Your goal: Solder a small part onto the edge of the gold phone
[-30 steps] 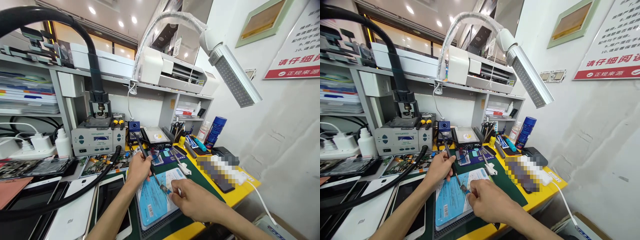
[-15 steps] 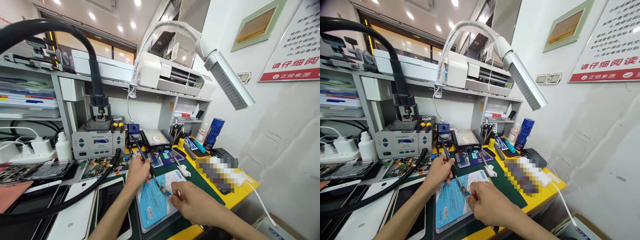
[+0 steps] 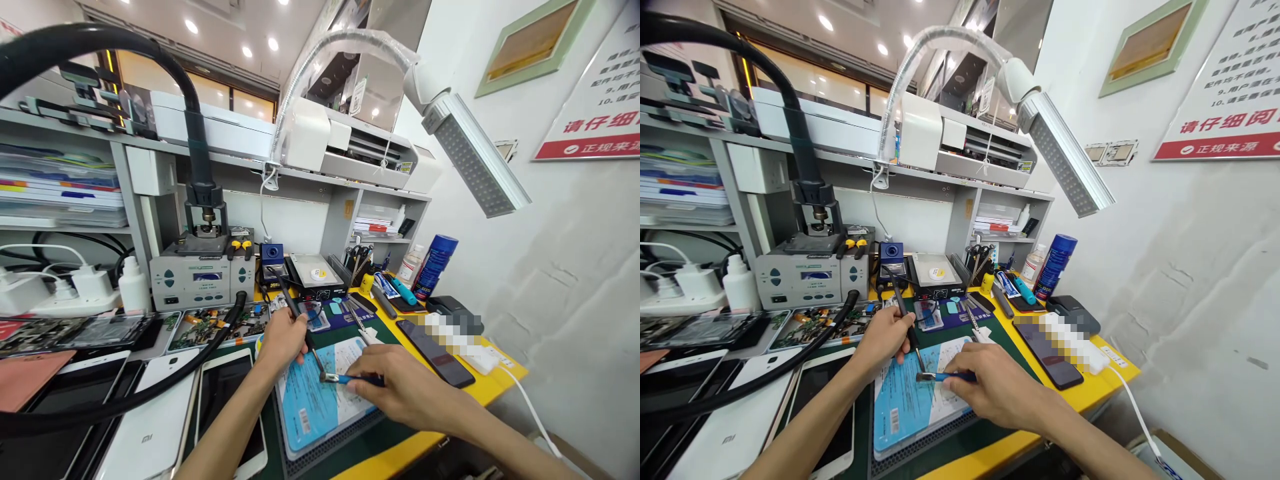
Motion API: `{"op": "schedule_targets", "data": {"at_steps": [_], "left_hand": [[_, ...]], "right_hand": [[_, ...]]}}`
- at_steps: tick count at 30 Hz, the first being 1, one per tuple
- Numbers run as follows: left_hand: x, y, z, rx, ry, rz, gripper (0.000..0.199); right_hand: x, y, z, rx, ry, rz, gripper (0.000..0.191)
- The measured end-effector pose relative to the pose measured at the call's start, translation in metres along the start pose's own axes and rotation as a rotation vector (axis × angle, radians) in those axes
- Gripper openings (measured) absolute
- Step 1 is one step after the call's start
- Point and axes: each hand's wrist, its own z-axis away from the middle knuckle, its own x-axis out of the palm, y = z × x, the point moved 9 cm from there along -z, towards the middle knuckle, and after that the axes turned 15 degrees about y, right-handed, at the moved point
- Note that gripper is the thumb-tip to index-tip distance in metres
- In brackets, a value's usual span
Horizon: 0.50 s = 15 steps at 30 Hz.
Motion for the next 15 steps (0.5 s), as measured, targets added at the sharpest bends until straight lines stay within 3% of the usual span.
{"op": "schedule_targets", "data": {"at_steps": [5, 15], "left_hand": [[0.004, -0.005, -0.006, -0.005, -0.009, -0.007, 0.035], [0.009, -0.005, -0.009, -0.025, -0.027, -0.041, 0.035]], "right_hand": [[0.003, 0.017, -0.005, 0.035, 0.064, -0.129, 0.022], [0.006, 0.03, -0.008, 0.048, 0.047, -0.146, 0.018]]}}
